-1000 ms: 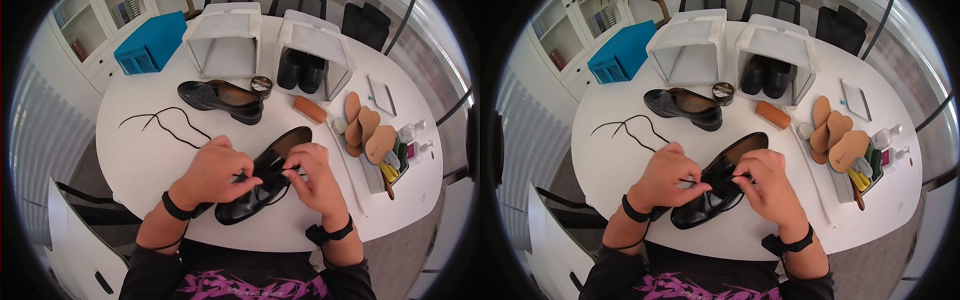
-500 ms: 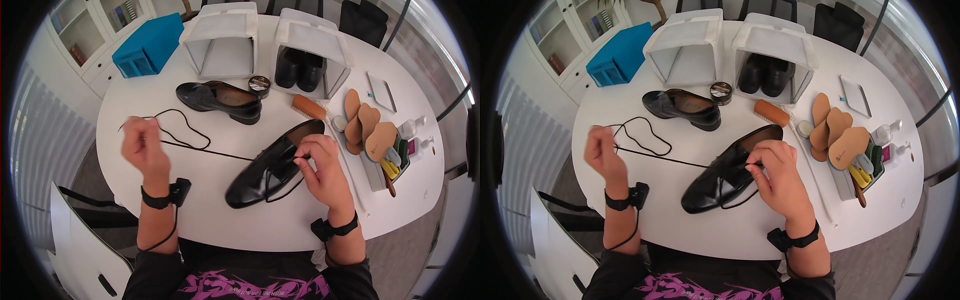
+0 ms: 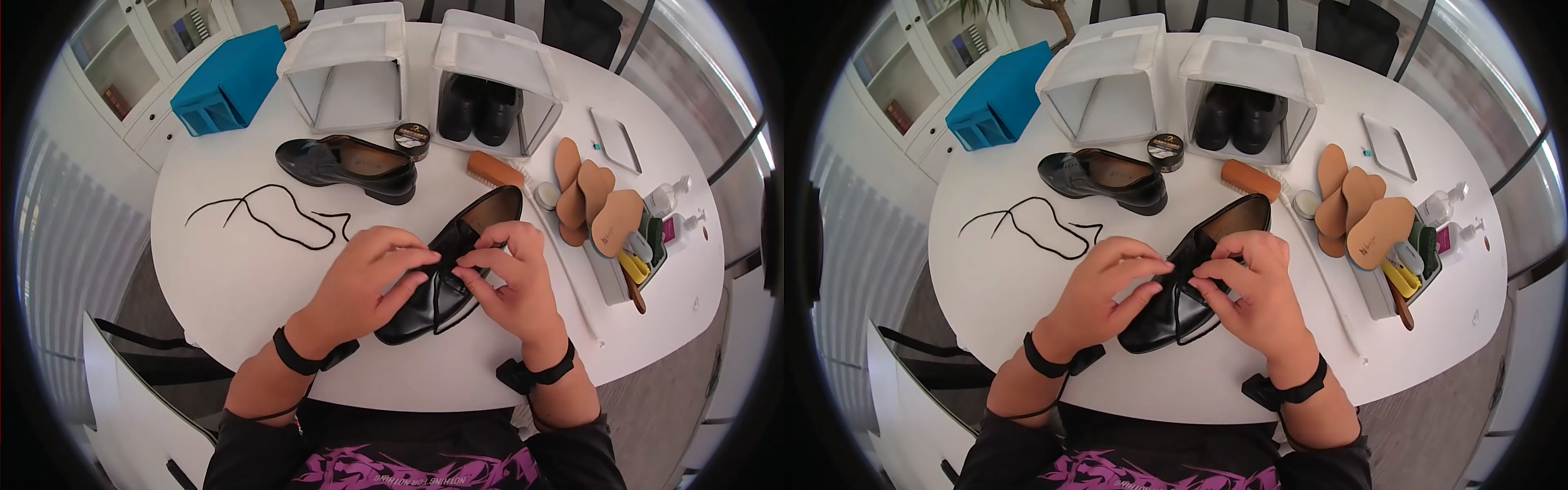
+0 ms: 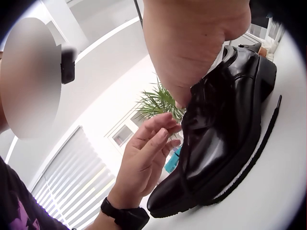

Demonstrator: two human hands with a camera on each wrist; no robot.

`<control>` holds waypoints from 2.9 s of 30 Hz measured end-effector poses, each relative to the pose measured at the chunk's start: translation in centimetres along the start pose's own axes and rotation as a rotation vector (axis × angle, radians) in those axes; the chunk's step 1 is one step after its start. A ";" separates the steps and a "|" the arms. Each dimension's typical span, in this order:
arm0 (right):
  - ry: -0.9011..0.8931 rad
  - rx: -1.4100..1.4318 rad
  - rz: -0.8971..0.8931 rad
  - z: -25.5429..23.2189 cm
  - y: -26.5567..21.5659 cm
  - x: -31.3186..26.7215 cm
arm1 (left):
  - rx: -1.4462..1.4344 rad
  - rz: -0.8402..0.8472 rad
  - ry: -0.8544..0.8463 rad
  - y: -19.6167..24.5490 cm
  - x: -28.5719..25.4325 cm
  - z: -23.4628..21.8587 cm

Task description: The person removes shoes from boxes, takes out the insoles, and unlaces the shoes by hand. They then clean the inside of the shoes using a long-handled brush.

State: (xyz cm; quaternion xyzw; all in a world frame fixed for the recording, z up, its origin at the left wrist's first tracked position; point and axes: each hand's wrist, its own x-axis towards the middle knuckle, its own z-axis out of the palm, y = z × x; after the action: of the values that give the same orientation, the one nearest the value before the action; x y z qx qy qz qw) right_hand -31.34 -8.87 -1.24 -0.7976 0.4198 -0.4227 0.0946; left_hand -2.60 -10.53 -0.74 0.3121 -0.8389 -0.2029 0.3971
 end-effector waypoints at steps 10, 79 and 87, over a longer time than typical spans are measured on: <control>0.009 -0.095 0.010 1.1 -0.8 0.0 | -0.066 -0.072 -0.045 -1.1 -0.2 1.2; 0.223 1.969 0.205 -4.5 3.9 -2.3 | 0.149 -0.121 0.072 -0.7 -0.1 0.3; 0.257 0.124 0.391 -0.4 0.9 -0.6 | 0.063 -0.064 0.080 0.1 0.2 -0.6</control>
State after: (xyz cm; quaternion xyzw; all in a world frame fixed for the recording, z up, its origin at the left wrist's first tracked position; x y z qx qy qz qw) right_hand -32.35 -8.91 -1.87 -0.6334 0.5481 -0.5192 0.1695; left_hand -2.23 -10.65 -0.26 0.3592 -0.8178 -0.1764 0.4137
